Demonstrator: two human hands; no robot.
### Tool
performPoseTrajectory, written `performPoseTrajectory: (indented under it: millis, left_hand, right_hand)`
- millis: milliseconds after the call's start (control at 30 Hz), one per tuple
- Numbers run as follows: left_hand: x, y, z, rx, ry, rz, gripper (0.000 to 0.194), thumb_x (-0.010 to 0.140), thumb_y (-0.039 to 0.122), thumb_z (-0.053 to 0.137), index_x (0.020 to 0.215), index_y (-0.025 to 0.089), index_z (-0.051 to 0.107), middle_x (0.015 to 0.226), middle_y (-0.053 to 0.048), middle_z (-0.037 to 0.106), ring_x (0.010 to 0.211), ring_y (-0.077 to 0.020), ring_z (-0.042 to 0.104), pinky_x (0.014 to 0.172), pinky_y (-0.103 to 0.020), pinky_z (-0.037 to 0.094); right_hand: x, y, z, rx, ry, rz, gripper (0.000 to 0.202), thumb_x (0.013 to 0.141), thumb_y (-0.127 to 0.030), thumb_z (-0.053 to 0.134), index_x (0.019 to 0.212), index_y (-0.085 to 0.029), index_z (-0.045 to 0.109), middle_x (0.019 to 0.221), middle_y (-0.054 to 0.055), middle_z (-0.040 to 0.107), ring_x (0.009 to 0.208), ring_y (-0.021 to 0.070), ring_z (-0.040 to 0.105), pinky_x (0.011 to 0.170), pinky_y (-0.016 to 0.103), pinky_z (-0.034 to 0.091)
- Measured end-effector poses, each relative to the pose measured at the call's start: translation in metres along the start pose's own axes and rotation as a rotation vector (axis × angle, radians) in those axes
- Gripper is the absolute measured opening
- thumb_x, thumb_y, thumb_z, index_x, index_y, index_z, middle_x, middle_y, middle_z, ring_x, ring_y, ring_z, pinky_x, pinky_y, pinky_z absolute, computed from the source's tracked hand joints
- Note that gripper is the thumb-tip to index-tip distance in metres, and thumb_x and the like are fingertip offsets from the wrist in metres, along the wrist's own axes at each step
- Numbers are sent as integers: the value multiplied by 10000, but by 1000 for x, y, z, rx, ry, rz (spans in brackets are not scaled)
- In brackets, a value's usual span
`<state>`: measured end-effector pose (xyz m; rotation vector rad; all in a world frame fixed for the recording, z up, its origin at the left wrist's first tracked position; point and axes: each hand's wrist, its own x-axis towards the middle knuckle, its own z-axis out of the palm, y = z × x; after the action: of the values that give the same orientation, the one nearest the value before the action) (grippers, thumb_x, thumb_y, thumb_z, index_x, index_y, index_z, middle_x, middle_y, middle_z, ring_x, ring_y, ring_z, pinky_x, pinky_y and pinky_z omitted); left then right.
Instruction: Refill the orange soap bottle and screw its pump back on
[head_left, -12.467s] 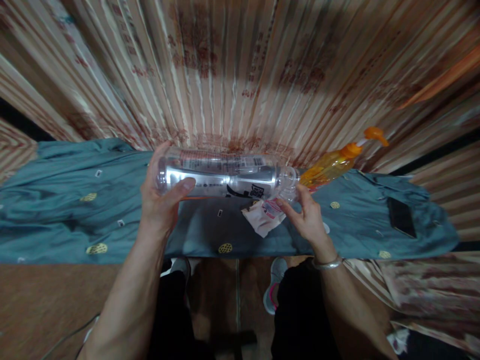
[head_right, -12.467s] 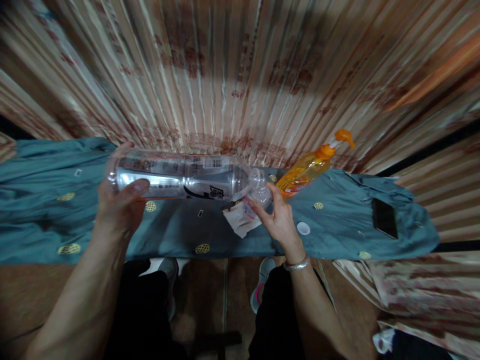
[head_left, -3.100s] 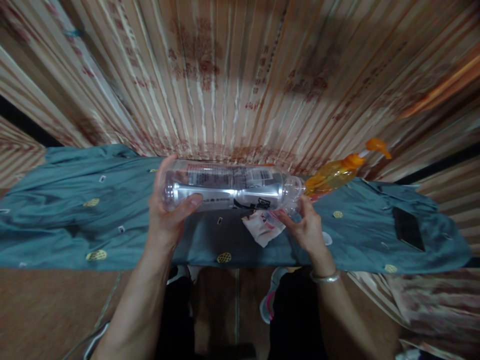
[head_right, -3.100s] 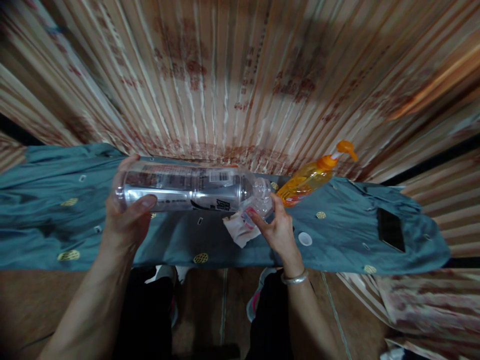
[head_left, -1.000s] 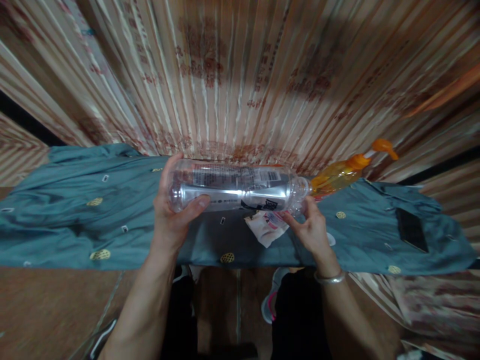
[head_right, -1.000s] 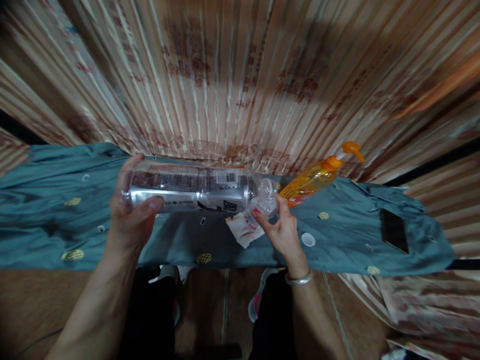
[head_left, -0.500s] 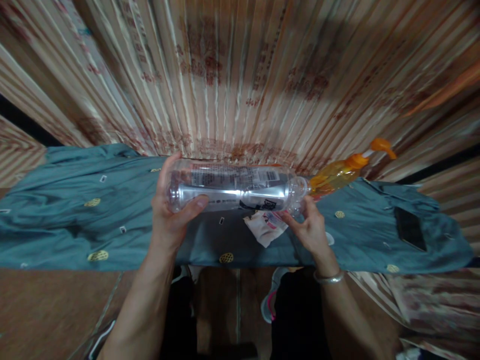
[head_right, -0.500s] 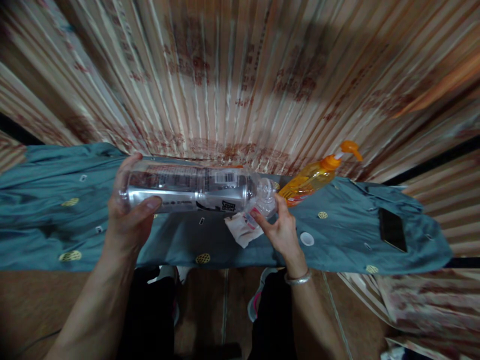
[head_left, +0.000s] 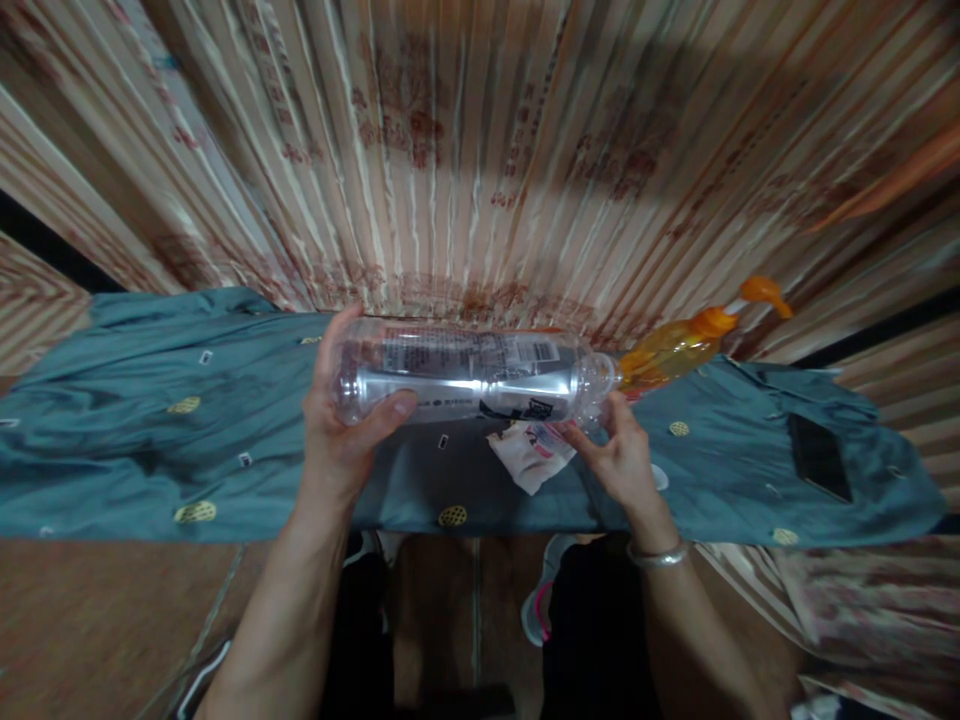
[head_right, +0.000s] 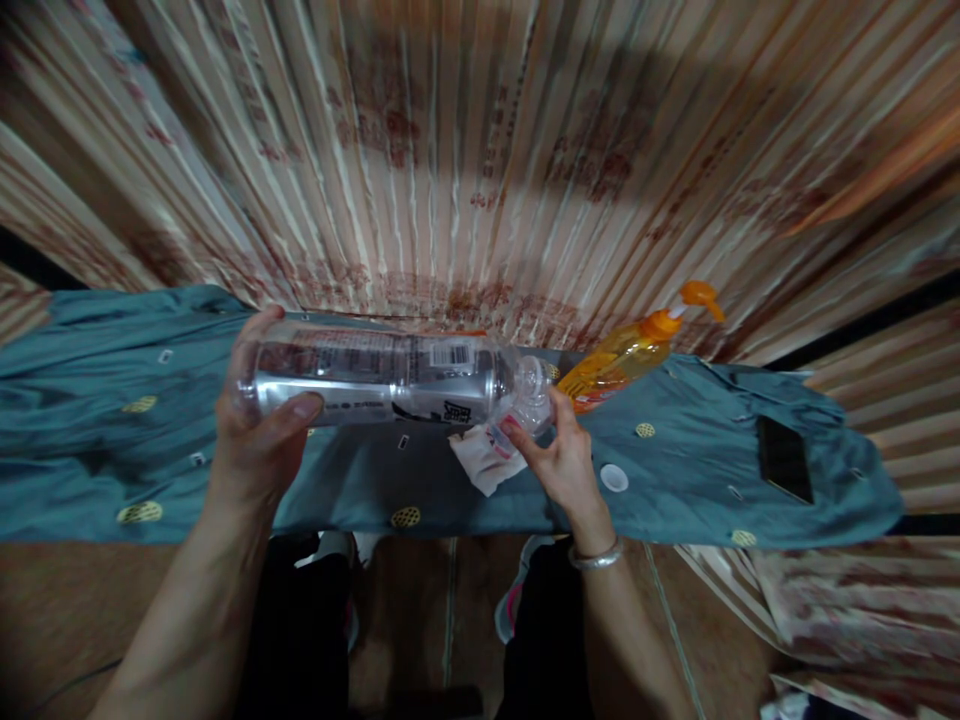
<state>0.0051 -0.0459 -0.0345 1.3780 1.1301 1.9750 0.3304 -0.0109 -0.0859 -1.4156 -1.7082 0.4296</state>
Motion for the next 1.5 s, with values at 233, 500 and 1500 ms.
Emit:
performPoseTrajectory:
  millis: [233, 500, 1500]
  left_hand:
    - [0, 0, -1, -31, 1, -6, 790, 707, 569, 979, 1426, 406, 697, 1125, -35, 729, 1008, -273, 685, 858, -413, 590]
    - [1, -1, 0, -24, -13, 19, 794, 711, 540, 988, 1439, 416, 698, 1102, -31, 731, 972, -269, 684, 815, -398, 586]
    - [0, -7, -1, 19, -5, 56, 736, 773, 583, 931, 1441, 394, 686, 1119, -37, 716, 1046, -284, 701, 897, -440, 609]
  right_hand:
    - [0, 3, 1, 33, -11, 13, 718, 835, -739, 804, 1308, -219, 662, 1242, 145, 784, 1054, 357, 768, 969, 551, 627]
    - [0, 3, 0, 26, -12, -6, 688, 843, -717, 815, 1304, -228, 670, 1194, 124, 797, 1004, 337, 773, 934, 526, 638]
    - [1, 0, -1, 40, -25, 18, 702, 845, -716, 804, 1311, -209, 670, 1213, 145, 784, 1060, 365, 774, 984, 567, 626]
